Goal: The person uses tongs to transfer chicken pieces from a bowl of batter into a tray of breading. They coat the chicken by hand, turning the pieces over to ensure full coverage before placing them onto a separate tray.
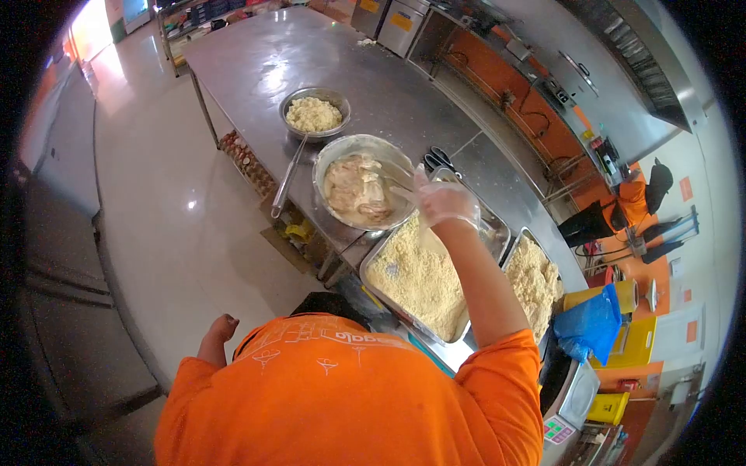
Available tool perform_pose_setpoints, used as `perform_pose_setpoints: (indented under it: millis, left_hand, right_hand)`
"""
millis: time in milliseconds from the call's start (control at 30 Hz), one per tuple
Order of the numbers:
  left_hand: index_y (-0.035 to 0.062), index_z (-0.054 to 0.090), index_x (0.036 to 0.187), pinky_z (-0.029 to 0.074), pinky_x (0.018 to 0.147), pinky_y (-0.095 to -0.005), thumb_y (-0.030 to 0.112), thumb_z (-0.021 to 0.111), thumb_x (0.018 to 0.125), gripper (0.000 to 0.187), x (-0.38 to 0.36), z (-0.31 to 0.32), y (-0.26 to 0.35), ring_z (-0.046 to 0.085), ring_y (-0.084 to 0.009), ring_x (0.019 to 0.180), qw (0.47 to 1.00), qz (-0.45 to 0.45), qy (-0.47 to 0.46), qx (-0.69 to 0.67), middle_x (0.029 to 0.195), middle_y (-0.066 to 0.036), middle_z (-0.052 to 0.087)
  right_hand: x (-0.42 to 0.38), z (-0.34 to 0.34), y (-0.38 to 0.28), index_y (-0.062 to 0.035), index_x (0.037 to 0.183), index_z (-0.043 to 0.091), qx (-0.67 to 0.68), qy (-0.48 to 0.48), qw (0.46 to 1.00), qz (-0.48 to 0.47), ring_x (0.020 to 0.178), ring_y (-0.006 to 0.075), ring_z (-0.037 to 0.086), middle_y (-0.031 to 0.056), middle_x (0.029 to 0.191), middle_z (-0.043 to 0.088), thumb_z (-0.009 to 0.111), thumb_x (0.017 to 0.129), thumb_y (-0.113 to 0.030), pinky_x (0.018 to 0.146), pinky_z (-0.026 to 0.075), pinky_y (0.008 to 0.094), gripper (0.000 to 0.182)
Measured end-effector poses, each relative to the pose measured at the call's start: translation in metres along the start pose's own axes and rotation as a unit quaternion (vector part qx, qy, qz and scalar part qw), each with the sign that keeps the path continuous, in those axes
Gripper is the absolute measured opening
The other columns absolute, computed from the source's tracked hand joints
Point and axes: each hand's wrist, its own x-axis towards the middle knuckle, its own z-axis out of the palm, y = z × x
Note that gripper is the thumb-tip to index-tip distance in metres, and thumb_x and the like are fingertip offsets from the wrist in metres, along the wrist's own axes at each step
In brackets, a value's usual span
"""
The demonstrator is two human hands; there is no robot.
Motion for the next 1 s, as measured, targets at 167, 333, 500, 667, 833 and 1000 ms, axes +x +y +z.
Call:
perform_pose_setpoints:
  millis: [167, 333, 500, 667, 833, 1000]
  left_hand:
    - [-0.0018, 0.051, 0.103, 0.041, 0.084, -0.0383, 0.033, 0.048, 0.081, 0.041, -0.014, -0.004, 0.013, 0.051, -0.0329, 0.099, 1.0, -0.005, -0.008, 0.018, 0.104, -0.019, 0.055]
    - [-0.0017, 0.052, 0.102, 0.04, 0.084, -0.0385, 0.032, 0.049, 0.08, 0.04, -0.004, -0.004, 0.012, 0.051, -0.0331, 0.099, 1.0, 0.012, 0.005, 0.014, 0.104, -0.02, 0.055]
    - [0.0008, 0.053, 0.101, 0.041, 0.084, -0.0384, 0.032, 0.05, 0.08, 0.038, 0.0, -0.003, 0.016, 0.051, -0.032, 0.098, 0.999, 0.028, 0.032, -0.015, 0.102, -0.018, 0.056]
    - [0.0008, 0.054, 0.1, 0.041, 0.083, -0.0383, 0.036, 0.052, 0.078, 0.041, -0.002, 0.019, 0.001, 0.052, -0.0327, 0.096, 0.998, 0.03, 0.026, -0.045, 0.101, -0.018, 0.057]
    - [-0.0036, 0.053, 0.101, 0.041, 0.084, -0.0398, 0.034, 0.048, 0.08, 0.043, -0.007, 0.012, -0.01, 0.05, -0.0345, 0.099, 0.998, -0.037, -0.033, 0.03, 0.103, -0.022, 0.054]
    - [-0.0042, 0.052, 0.101, 0.041, 0.084, -0.0401, 0.032, 0.048, 0.082, 0.041, 0.005, -0.003, -0.006, 0.05, -0.0339, 0.1, 0.999, 0.009, -0.009, 0.041, 0.104, -0.022, 0.054]
  right_hand:
    - [0.01, -0.018, -0.011, -0.004, 0.095, 0.057, -0.044, -0.027, 0.996, -0.071, 0.09, 0.0313, 0.056, 0.0179, 0.091, 0.058, 0.028, 0.087, -0.038, 0.078, 0.043, 0.0385, 0.046]
    - [0.008, -0.049, -0.046, 0.0011, 0.107, 0.048, -0.241, -0.055, 0.954, -0.172, 0.078, 0.0251, 0.059, 0.0138, 0.074, 0.057, 0.038, 0.089, -0.02, 0.061, 0.051, 0.0322, 0.03]
    - [0.025, -0.046, -0.002, -0.0055, 0.092, 0.059, -0.039, -0.05, 0.993, -0.096, 0.08, 0.0291, 0.059, 0.015, 0.086, 0.06, 0.025, 0.09, -0.036, 0.07, 0.047, 0.037, 0.046]
    - [0.014, 0.023, 0.045, -0.0034, 0.107, 0.05, 0.019, -0.05, 0.998, 0.019, 0.081, 0.0257, 0.059, 0.0177, 0.095, 0.058, 0.036, 0.088, -0.021, 0.074, 0.047, 0.0323, 0.029]
    - [-0.003, 0.098, 0.081, 0.0032, 0.112, 0.046, 0.492, 0.053, 0.869, -0.03, 0.091, 0.0233, 0.056, 0.0168, 0.101, 0.057, 0.043, 0.087, -0.018, 0.083, 0.042, 0.028, 0.034]
    - [-0.03, 0.1, 0.086, -0.0012, 0.113, 0.049, 0.433, 0.076, 0.898, -0.016, 0.091, 0.0186, 0.055, 0.0106, 0.099, 0.06, 0.048, 0.083, -0.022, 0.082, 0.04, 0.0253, 0.037]
